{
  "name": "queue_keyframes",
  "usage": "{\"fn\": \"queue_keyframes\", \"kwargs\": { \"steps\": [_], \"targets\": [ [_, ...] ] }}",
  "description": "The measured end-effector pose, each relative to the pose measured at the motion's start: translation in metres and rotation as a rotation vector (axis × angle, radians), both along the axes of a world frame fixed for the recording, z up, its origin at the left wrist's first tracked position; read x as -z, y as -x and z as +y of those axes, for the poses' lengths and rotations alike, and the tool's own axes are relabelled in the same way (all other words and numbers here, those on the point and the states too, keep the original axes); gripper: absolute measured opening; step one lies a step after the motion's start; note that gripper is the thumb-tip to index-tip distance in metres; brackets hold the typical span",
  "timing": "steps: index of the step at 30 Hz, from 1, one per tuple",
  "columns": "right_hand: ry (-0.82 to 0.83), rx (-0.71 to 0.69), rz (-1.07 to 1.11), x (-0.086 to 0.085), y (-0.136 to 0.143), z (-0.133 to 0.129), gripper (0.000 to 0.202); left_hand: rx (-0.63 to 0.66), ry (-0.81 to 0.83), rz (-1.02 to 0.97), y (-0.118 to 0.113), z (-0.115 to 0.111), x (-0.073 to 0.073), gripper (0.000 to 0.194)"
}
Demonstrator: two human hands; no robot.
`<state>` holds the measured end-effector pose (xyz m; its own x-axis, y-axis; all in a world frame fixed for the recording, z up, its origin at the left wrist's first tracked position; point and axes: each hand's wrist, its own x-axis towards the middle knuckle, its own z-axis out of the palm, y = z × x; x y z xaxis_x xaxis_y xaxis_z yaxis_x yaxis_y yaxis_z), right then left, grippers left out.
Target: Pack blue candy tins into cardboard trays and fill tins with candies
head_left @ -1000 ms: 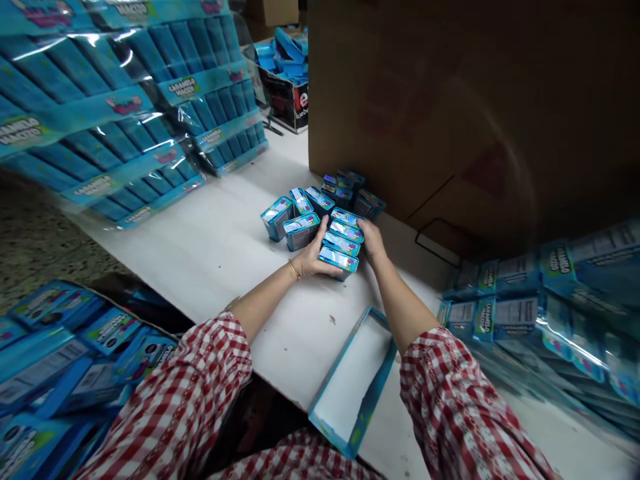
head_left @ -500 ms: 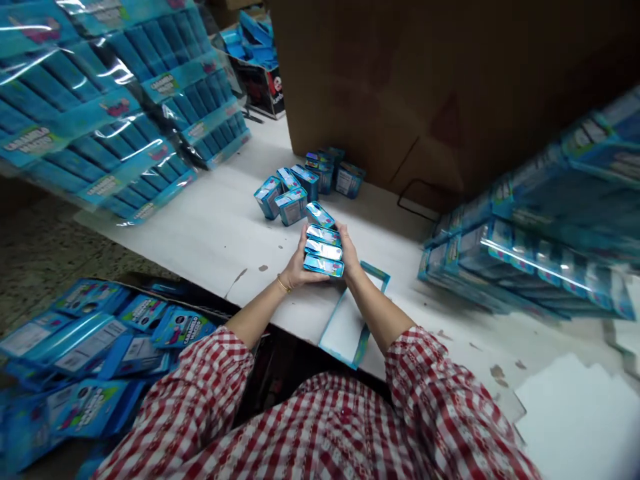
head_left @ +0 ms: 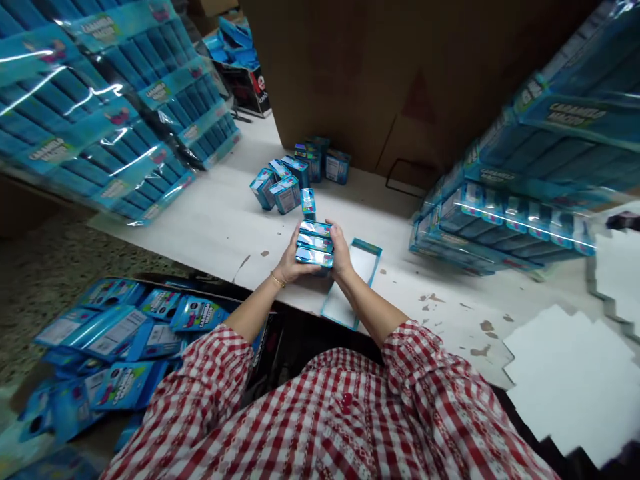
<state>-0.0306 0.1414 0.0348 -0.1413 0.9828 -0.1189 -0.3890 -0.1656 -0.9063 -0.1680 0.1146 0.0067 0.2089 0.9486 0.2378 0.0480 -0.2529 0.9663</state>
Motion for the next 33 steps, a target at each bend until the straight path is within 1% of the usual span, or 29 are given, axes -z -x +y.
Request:
{"fn": "queue_keyframes", "kwargs": {
  "steps": [2, 4, 6, 7, 9, 11, 13, 15, 17, 20, 21, 23, 25, 27, 30, 33],
  "targets": [
    [-0.084, 0.023, -0.021, -0.016, -0.014, -0.017, 0.054, -0.01, -0.079, 0.072, -0.011, -0.009, -0.019, 0.118],
    [-0.178, 0.081, -0.032, -0.03, -0.035, -0.032, 0.049, 0.005, -0.202, 0.167, -0.029, -0.013, -0.037, 0.123],
    [-0.217, 0.174, -0.017, -0.036, -0.058, -0.043, 0.045, 0.061, -0.329, 0.226, -0.05, -0.012, -0.046, 0.126],
    [-0.211, 0.223, -0.003, -0.035, -0.069, -0.046, 0.043, 0.096, -0.372, 0.236, -0.061, -0.009, -0.047, 0.126],
    [-0.165, 0.31, 0.014, -0.027, -0.086, -0.048, 0.043, 0.162, -0.389, 0.238, -0.081, -0.002, -0.04, 0.125],
    [-0.106, 0.373, 0.01, -0.016, -0.097, -0.048, 0.044, 0.204, -0.339, 0.226, -0.096, 0.005, -0.027, 0.124],
    [-0.067, 0.407, -0.003, -0.005, -0.104, -0.045, 0.043, 0.216, -0.277, 0.217, -0.105, 0.009, -0.015, 0.125],
    [-0.051, 0.414, -0.049, 0.002, -0.108, -0.044, 0.043, 0.217, -0.226, 0.208, -0.11, 0.01, -0.007, 0.127],
    [-0.043, 0.411, -0.157, 0.006, -0.113, -0.042, 0.045, 0.227, -0.177, 0.197, -0.11, 0.01, -0.006, 0.129],
    [-0.027, 0.419, -0.445, 0.012, -0.125, -0.033, 0.05, 0.262, -0.125, 0.196, -0.106, 0.012, -0.007, 0.132],
    [-0.035, 0.364, -0.573, 0.015, -0.129, -0.027, 0.051, 0.27, -0.115, 0.215, -0.103, 0.014, -0.006, 0.131],
    [-0.151, 0.281, -0.797, 0.019, -0.136, -0.013, 0.054, 0.291, -0.091, 0.199, -0.098, 0.017, -0.005, 0.129],
    [-0.296, 0.208, -0.932, 0.021, -0.141, 0.0, 0.057, 0.285, -0.058, 0.236, -0.095, 0.017, -0.002, 0.128],
    [-0.427, 0.122, -1.027, 0.02, -0.145, 0.01, 0.059, 0.247, -0.027, 0.319, -0.093, 0.015, 0.0, 0.127],
    [-0.625, -0.013, -1.214, 0.01, -0.152, 0.013, 0.059, 0.223, -0.046, 0.41, -0.092, 0.011, 0.001, 0.117],
    [-0.801, -0.03, -1.518, -0.011, -0.149, -0.005, 0.057, 0.236, -0.089, 0.455, -0.088, 0.002, 0.003, 0.095]
  ]
}}
